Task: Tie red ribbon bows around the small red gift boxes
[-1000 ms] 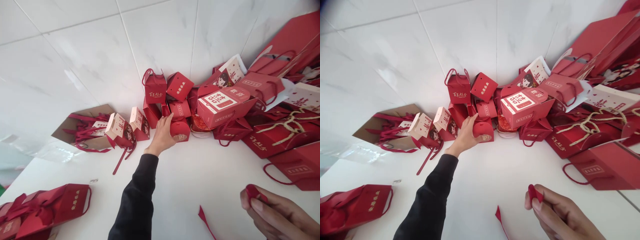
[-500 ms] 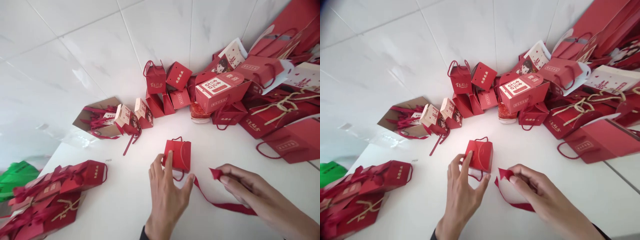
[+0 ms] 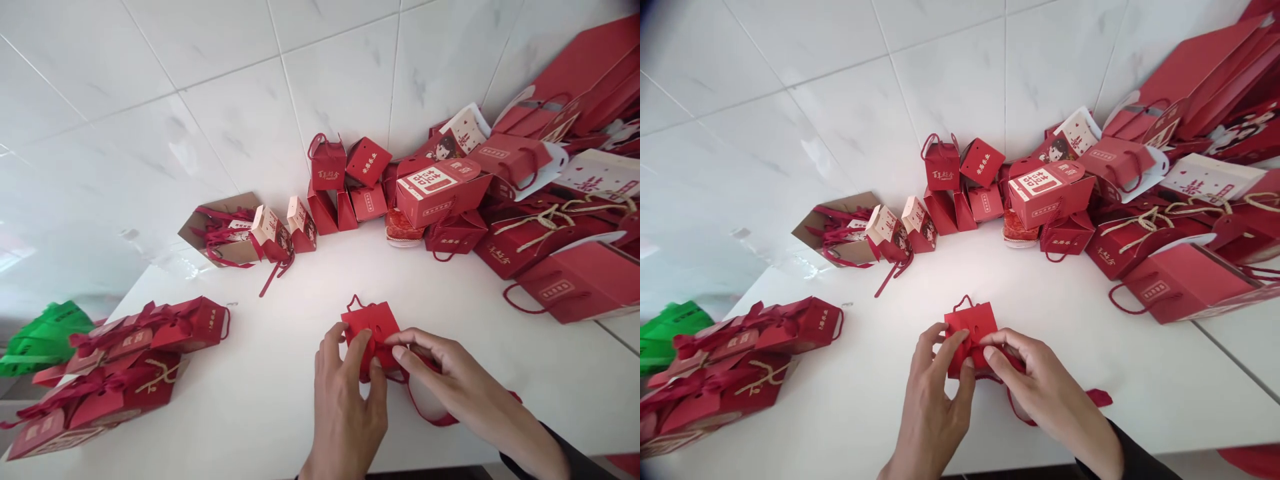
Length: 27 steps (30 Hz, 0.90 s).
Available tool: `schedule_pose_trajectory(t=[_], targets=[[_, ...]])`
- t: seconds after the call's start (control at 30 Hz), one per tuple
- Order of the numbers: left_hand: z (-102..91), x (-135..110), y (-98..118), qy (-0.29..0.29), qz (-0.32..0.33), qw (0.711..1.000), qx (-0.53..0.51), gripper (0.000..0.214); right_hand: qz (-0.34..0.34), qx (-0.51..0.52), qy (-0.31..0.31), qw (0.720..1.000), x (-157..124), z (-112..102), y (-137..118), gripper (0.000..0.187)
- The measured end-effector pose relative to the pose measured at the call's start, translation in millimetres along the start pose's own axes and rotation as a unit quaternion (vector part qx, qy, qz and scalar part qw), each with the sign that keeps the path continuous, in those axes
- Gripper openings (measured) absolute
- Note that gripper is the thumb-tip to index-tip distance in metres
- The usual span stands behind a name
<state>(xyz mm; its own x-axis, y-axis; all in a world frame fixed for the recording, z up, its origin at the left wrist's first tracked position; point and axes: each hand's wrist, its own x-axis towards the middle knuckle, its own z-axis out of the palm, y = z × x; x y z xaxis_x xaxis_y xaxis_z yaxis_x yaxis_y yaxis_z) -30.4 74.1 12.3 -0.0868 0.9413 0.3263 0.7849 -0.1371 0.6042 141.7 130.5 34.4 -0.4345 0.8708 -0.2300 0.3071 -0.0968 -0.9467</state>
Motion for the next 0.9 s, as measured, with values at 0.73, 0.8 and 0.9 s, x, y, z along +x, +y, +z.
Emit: schedule_pose_trajectory(t=[0.73, 0.8, 0.9], targets=[[-16.6, -10.0, 18.2, -0.039, -0.004, 0.997, -0.069, 0.028, 0.063, 0.045, 0.119, 0.990, -21.0, -10.0, -0.4, 0.034], [-15.6, -9.9, 17.5, -0.042, -0.012, 0.996, -0.078, 0.028, 0.049, 0.030, 0.138, 0.989, -21.0, -9.0, -0.2, 0.035], [-13.3, -9.1, 15.5, -0.037, -0.027, 0.996, -0.081, 0.028, 0.049, 0.027, 0.137, 0.989, -23.8, -6.0, -4.5, 0.033]])
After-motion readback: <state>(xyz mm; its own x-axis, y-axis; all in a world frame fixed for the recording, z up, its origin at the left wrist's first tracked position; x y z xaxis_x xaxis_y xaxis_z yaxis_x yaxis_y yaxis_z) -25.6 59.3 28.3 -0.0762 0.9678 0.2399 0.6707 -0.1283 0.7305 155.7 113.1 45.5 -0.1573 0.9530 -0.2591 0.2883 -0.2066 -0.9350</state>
